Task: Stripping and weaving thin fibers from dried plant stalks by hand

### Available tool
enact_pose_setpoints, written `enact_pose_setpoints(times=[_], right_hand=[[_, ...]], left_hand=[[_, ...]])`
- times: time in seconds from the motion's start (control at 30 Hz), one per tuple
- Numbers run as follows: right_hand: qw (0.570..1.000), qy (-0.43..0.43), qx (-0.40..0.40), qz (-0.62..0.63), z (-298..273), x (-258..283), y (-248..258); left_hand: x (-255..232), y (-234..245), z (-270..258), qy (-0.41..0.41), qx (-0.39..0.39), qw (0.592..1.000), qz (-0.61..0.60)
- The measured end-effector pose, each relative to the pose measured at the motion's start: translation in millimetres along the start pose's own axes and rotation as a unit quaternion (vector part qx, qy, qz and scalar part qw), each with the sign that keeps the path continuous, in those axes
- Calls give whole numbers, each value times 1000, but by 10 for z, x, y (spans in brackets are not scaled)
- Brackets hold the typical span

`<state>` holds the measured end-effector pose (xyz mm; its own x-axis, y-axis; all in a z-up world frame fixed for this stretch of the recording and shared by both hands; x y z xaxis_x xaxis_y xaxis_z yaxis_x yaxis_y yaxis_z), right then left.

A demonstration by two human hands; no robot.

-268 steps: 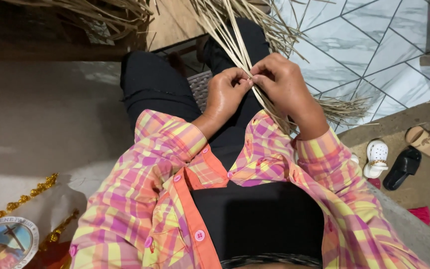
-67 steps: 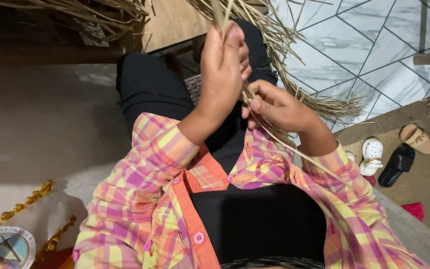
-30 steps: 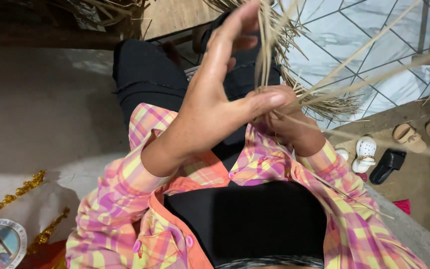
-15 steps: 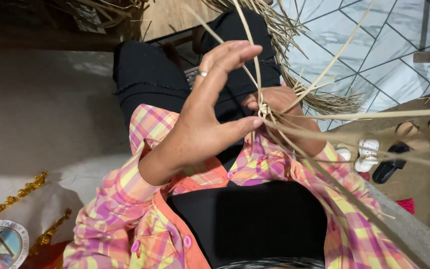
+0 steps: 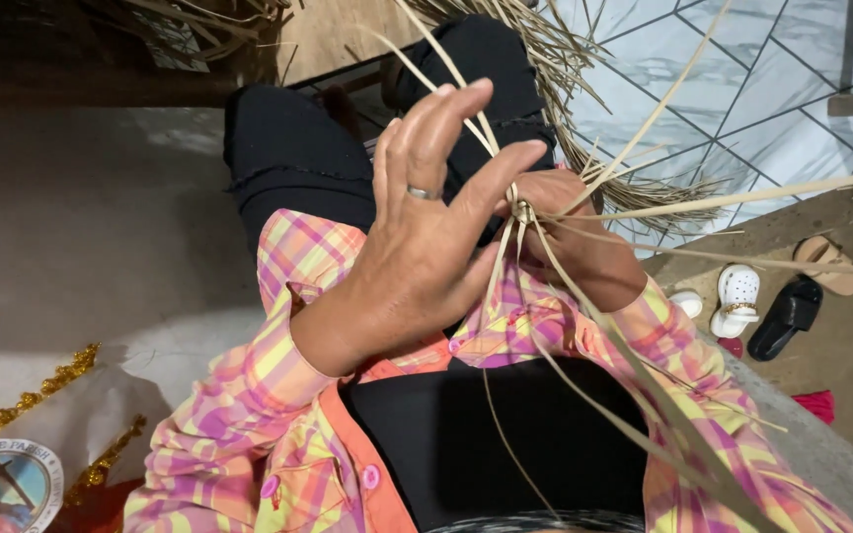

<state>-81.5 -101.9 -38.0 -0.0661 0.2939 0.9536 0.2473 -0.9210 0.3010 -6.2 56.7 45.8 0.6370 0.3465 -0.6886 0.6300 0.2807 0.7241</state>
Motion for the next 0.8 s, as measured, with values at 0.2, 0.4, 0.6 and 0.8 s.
enact_pose_setpoints(times=[0.2,0.4,0.6,0.8], right_hand=[[999,-24,34,7,17,200,82],[999,-14,28,-22,-60,-28,46],[998,-15,28,63,30,259,96],[993,-112,34,-22,-401,-127,-108]], left_hand=[[12,-98,-20,22,50,998,-8],[-41,-78,-32,-10,-13,1000,17],[-33,-126,-24,-36,-33,998,36],[7,-274,169,-28,1,998,48]])
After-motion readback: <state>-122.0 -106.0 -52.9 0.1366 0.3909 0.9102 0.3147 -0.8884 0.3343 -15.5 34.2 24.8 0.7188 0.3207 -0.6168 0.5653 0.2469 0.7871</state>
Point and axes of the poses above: each hand's wrist, its own z-axis towards the middle knuckle, its own y-axis out of the back of the hand, x = y × z, the point moved 3 cm from there along z, towards the middle knuckle, and after that the axes turned 12 degrees about x, right-handed, at the moved point
